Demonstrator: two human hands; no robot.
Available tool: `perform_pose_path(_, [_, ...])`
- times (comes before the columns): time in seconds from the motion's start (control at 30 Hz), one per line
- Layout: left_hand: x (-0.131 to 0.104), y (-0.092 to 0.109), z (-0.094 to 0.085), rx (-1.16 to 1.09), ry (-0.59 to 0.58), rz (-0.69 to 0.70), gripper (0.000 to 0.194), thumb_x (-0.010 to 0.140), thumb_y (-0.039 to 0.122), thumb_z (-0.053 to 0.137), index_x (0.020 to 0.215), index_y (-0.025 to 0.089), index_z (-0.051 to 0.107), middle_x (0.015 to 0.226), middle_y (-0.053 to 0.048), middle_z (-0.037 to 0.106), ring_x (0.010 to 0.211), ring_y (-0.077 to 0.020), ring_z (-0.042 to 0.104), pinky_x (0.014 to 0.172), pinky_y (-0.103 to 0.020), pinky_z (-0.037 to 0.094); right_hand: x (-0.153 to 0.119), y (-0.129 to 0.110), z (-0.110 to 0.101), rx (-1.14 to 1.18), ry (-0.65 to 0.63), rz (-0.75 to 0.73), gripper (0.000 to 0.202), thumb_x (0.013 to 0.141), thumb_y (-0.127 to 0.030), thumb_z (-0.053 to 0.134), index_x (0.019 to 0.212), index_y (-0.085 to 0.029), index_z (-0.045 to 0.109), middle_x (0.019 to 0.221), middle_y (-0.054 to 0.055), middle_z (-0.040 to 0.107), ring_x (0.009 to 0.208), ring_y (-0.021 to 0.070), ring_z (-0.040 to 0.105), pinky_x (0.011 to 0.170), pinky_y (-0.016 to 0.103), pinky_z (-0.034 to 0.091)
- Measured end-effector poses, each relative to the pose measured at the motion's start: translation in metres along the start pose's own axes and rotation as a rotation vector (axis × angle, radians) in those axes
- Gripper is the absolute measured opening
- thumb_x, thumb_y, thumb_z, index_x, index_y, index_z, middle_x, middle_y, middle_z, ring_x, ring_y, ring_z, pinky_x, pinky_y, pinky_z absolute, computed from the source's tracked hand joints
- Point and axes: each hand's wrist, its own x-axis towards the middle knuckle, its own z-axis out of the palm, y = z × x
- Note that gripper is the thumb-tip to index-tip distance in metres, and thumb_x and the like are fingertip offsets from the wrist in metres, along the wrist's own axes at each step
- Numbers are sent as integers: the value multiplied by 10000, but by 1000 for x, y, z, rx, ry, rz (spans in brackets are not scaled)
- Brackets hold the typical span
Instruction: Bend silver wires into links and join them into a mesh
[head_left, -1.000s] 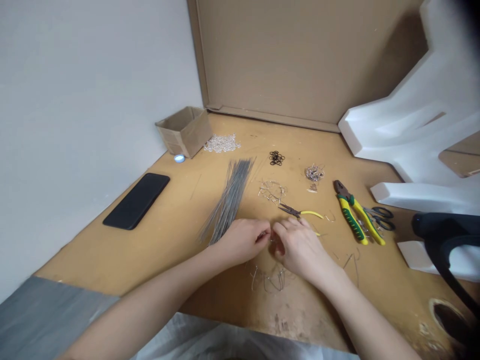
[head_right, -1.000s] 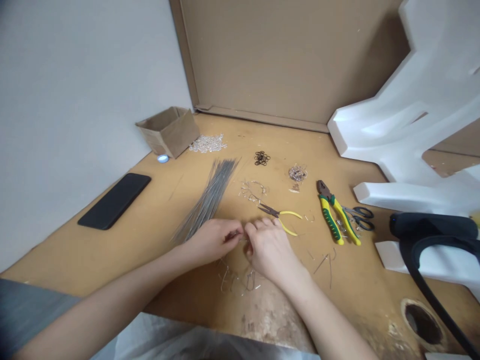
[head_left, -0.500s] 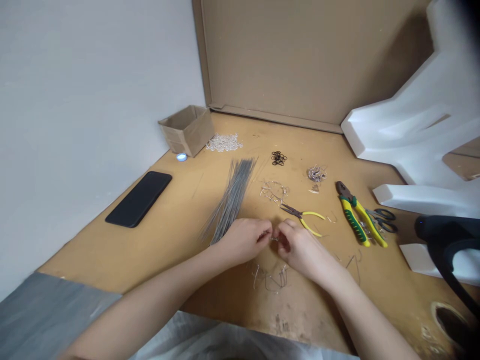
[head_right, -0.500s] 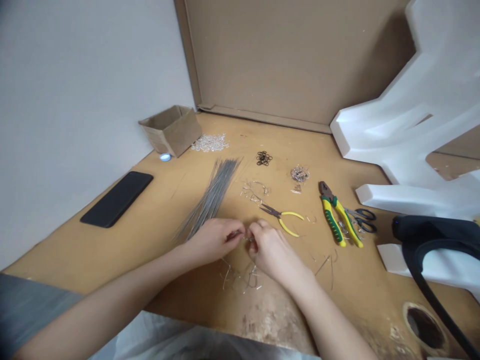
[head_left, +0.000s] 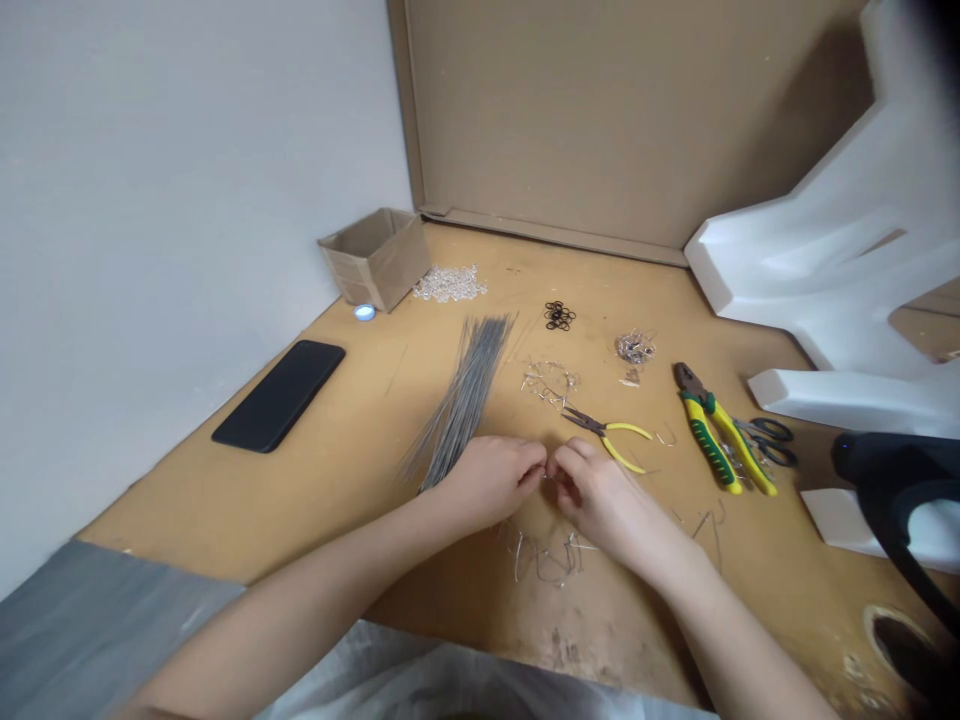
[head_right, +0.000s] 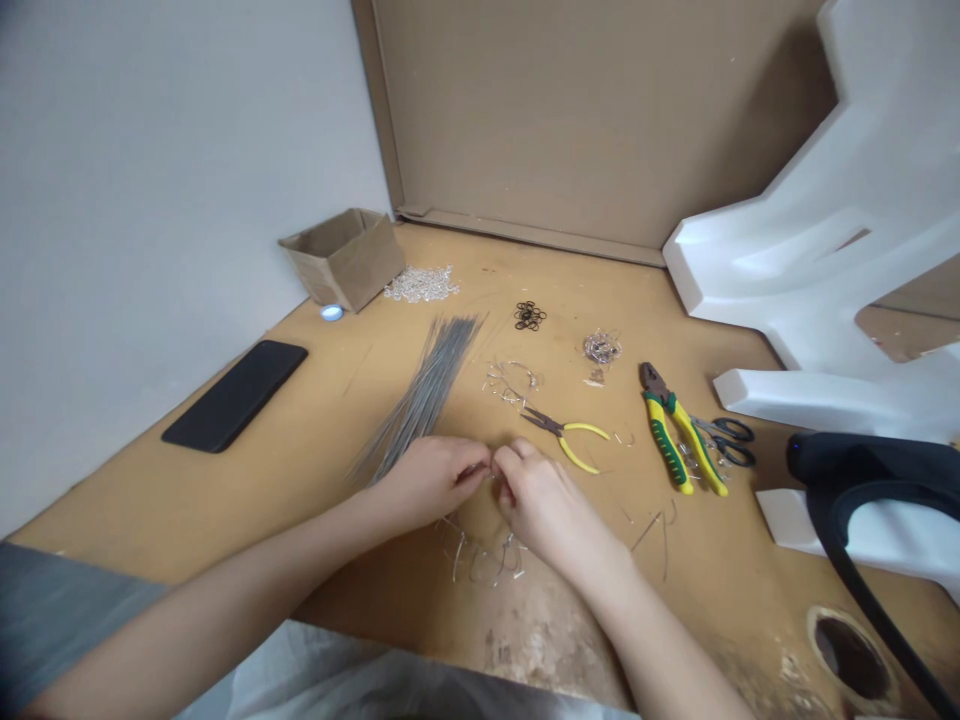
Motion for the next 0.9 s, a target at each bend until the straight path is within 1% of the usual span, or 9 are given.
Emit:
perform_pose_path(0.13, [0,0,0,12,7,22,179,826,204,436,726,194,585,708,10,633,638,-126,567,536,-213,317,0,0,1,-10,1,-2,180,723,-34,434,799,-189,487,805,16,487,697,127,506,638,229,383])
perform_pose_path(0.3, [0,0,0,12,4,1,197,822,225,446,700,192,596,689,8,638,622,-125,564,526,-214,307,-1,0,1,1,12,-8,191,721,-28,431,804,-191,485,808,12,490,699,123,506,646,226,385])
perform_pose_path(0.5, [0,-1,-1,-9,3,-1,178,809,213,449,724,199,605,688,15,636,626,-119,563,532,-209,317,-1,-1,-3,31,17,-14,206,707,-12,441,799,-186,500,787,11,496,673,117,500,635,221,381])
perform_pose_path(0.67, [-2,1,-4,-49,-5,-20,143,790,235,474,798,214,615,667,29,627,625,-121,562,542,-211,329,-1,1,-4,7,17,2,178,719,-34,453,799,-181,513,804,23,506,688,126,501,642,231,382])
perform_pose_path(0.9, [-1,-1,-2,-36,0,7,173,827,193,417,811,207,589,751,14,648,699,-133,589,592,-222,367,0,3,-3,18,21,-1,195,723,-36,451,830,-184,519,819,24,515,704,127,515,658,235,394])
